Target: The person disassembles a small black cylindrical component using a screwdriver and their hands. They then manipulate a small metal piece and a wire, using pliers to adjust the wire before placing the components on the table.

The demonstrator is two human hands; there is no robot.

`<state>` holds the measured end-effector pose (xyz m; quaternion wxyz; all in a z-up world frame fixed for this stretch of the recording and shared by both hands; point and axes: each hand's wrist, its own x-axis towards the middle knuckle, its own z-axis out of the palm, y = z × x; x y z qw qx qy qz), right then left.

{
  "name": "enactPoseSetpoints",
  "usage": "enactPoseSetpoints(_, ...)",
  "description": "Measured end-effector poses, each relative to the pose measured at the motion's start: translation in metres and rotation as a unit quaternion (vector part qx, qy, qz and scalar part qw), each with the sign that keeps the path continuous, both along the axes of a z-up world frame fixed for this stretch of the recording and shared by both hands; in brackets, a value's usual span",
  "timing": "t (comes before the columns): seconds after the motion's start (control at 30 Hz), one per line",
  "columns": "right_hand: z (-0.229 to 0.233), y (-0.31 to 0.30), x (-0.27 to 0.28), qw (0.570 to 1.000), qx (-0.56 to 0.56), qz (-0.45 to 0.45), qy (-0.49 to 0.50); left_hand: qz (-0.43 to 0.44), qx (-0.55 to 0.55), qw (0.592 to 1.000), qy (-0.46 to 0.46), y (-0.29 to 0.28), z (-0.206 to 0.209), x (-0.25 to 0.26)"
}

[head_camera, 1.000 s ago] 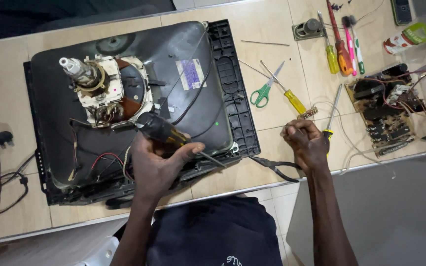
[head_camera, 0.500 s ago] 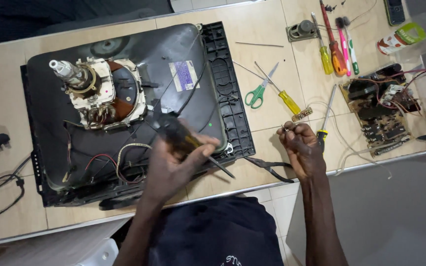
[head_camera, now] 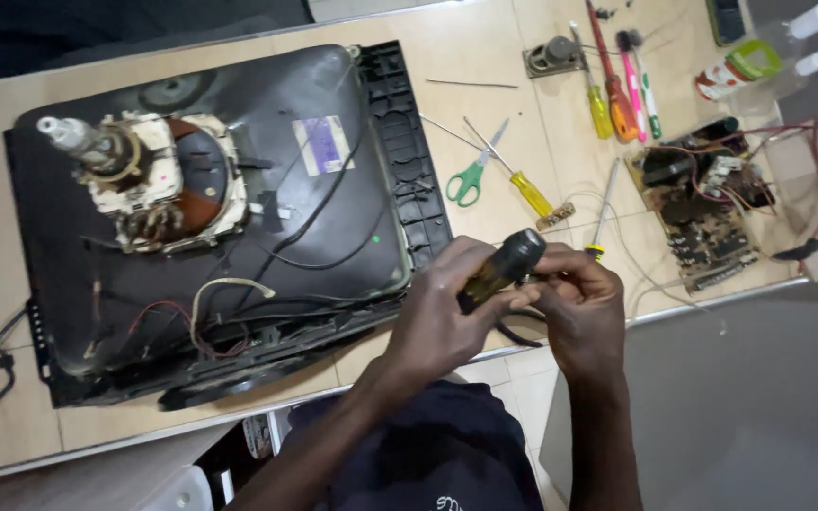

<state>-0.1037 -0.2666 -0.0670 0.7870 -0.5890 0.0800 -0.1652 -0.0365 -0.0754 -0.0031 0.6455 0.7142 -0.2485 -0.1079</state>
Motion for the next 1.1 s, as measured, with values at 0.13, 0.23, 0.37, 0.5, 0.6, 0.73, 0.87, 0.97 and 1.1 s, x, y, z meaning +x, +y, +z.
enactPoseSetpoints(0.13, 0.012, 0.004, -0.011, 0.998, -0.062, -0.004, 0.029, -0.017, -0.033, 0.999, -0.008, 0.002, -0.002, 0.002)
enactPoseSetpoints(0.23, 0.031, 0.013, -0.015, 0.995, -0.091, -0.01, 0.039, -0.02, -0.058, 0.998, -0.002, 0.002, 0.003, 0.0)
enactPoseSetpoints(0.37, 0.039, 0.014, -0.016, 0.991, -0.129, -0.011, 0.031, -0.014, -0.101, 0.995, -0.012, 0.002, 0.01, -0.008)
enactPoseSetpoints(0.5, 0.051, 0.012, -0.011, 0.987, -0.158, 0.007, 0.026, 0.0, -0.1, 0.995, -0.025, 0.004, 0.017, -0.011)
enactPoseSetpoints(0.6, 0.057, 0.02, -0.007, 0.99, -0.139, 0.013, 0.01, 0.028, -0.117, 0.993, 0.007, 0.003, 0.012, -0.014)
enactPoseSetpoints(0.73, 0.059, 0.028, -0.009, 0.99, -0.141, 0.017, 0.006, 0.027, -0.098, 0.995, -0.005, 0.012, 0.016, -0.014)
enactPoseSetpoints(0.87, 0.062, 0.04, -0.003, 0.98, -0.191, -0.002, 0.045, 0.045, -0.06, 0.997, -0.005, 0.018, 0.012, -0.017)
enactPoseSetpoints(0.97, 0.031, 0.028, 0.011, 0.95, -0.286, -0.031, 0.125, 0.079, -0.072, 0.993, 0.049, 0.024, 0.016, -0.018)
enactPoseSetpoints(1.1, -0.05, 0.008, 0.024, 0.864, -0.451, -0.057, 0.217, 0.039, -0.135, 0.978, 0.156, 0.05, 0.036, -0.009)
